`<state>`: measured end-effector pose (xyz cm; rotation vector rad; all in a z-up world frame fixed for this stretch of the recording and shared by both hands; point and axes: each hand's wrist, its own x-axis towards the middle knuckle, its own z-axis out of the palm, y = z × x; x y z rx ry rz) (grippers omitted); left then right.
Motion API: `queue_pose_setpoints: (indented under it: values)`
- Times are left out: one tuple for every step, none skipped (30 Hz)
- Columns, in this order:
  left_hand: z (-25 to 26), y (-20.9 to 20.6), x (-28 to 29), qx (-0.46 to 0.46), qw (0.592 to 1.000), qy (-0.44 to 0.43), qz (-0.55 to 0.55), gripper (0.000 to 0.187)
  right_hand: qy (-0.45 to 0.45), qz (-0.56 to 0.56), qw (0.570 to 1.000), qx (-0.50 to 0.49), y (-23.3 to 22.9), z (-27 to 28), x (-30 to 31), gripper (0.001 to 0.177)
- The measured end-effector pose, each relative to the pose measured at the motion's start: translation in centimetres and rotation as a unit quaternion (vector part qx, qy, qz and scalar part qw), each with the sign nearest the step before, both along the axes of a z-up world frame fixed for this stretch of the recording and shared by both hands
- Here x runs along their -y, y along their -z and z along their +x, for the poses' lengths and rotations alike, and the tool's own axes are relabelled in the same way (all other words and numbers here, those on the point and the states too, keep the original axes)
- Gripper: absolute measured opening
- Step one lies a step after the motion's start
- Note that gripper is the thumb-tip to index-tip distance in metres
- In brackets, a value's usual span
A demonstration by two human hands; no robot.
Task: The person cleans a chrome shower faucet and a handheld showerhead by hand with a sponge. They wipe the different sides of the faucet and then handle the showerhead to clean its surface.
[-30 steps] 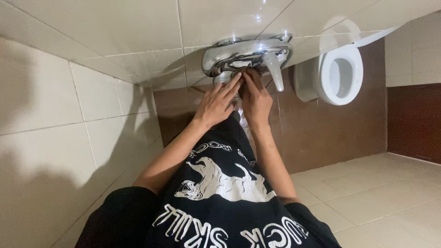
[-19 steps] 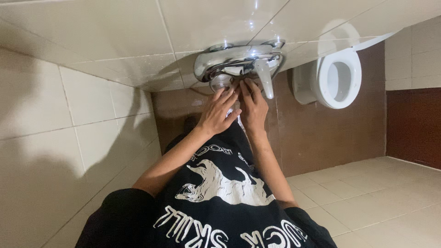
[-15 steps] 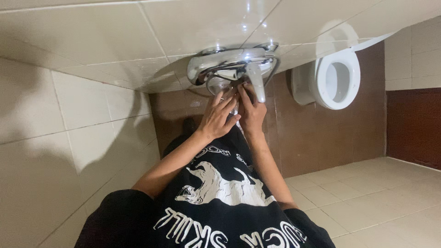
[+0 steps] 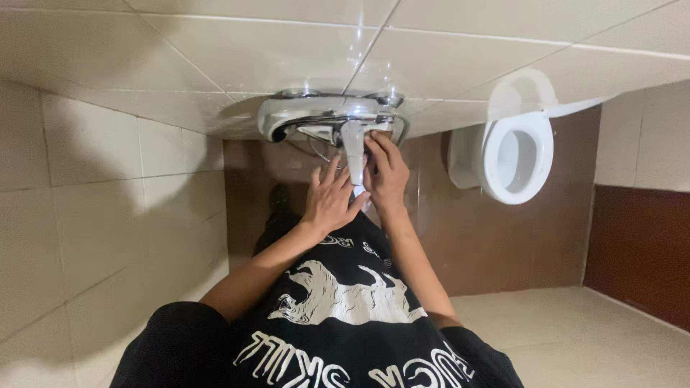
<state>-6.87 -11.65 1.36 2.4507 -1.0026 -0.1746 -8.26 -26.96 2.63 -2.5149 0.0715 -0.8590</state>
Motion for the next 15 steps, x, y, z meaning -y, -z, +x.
queue_pose_setpoints:
  values:
    - [0.0,-0.9,0.5,-0.032,0.999,-0.008,-0.009,0.069,-0.004,0.011,1.000,-0.009,-0.8,0.0,0.3,0.039]
    - [-0.1,-1.9,0.8,-0.063,0.998,-0.016,-0.018,0.074,-0.008,0.022,1.000,-0.018,-1.5,-0.1,0.4,0.040]
    - [0.0,-2.7,1.3,-0.095,0.995,-0.024,-0.027,0.080,-0.013,0.033,0.999,-0.027,-2.1,0.0,0.7,0.040]
    - [0.2,-3.4,1.8,-0.077,0.994,-0.042,-0.066,0.081,-0.025,0.038,0.998,-0.036,-2.7,0.3,1.0,0.041]
    - [0.2,-3.8,1.9,-0.058,0.991,-0.061,-0.104,0.082,-0.039,0.045,0.997,-0.045,-3.0,0.4,1.2,0.041]
    - [0.0,-4.1,2.1,-0.039,0.986,-0.079,-0.142,0.083,-0.052,0.051,0.996,-0.055,-3.3,0.5,1.4,0.042]
    - [-0.1,-4.2,2.5,-0.035,0.984,-0.091,-0.147,0.084,-0.059,0.049,0.996,-0.055,-3.4,0.9,1.6,0.044]
    - [-0.3,-4.3,2.8,-0.031,0.982,-0.103,-0.153,0.085,-0.066,0.047,0.995,-0.055,-3.5,1.3,1.8,0.046]
    - [-0.5,-4.3,3.0,-0.030,0.980,-0.115,-0.158,0.087,-0.073,0.045,0.995,-0.057,-3.6,1.4,2.0,0.049]
    - [-0.7,-4.3,3.4,-0.016,0.981,-0.123,-0.151,0.088,-0.080,0.043,0.994,-0.067,-3.6,1.4,2.3,0.049]
    - [-0.9,-4.2,3.8,-0.003,0.981,-0.130,-0.145,0.089,-0.086,0.041,0.993,-0.076,-3.5,1.3,2.7,0.050]
    - [-1.1,-4.1,4.2,0.010,0.981,-0.137,-0.139,0.090,-0.091,0.038,0.991,-0.085,-3.4,1.3,3.1,0.051]
    - [-1.4,-4.1,4.7,-0.046,0.984,-0.128,-0.116,0.089,-0.096,0.041,0.992,-0.068,-3.4,1.1,3.7,0.051]
    - [-1.5,-4.1,5.3,-0.103,0.983,-0.119,-0.093,0.089,-0.101,0.044,0.993,-0.051,-3.5,0.9,4.5,0.050]
    - [-1.3,-4.0,5.8,-0.155,0.979,-0.109,-0.071,0.088,-0.106,0.047,0.993,-0.029,-3.4,1.1,4.9,0.050]
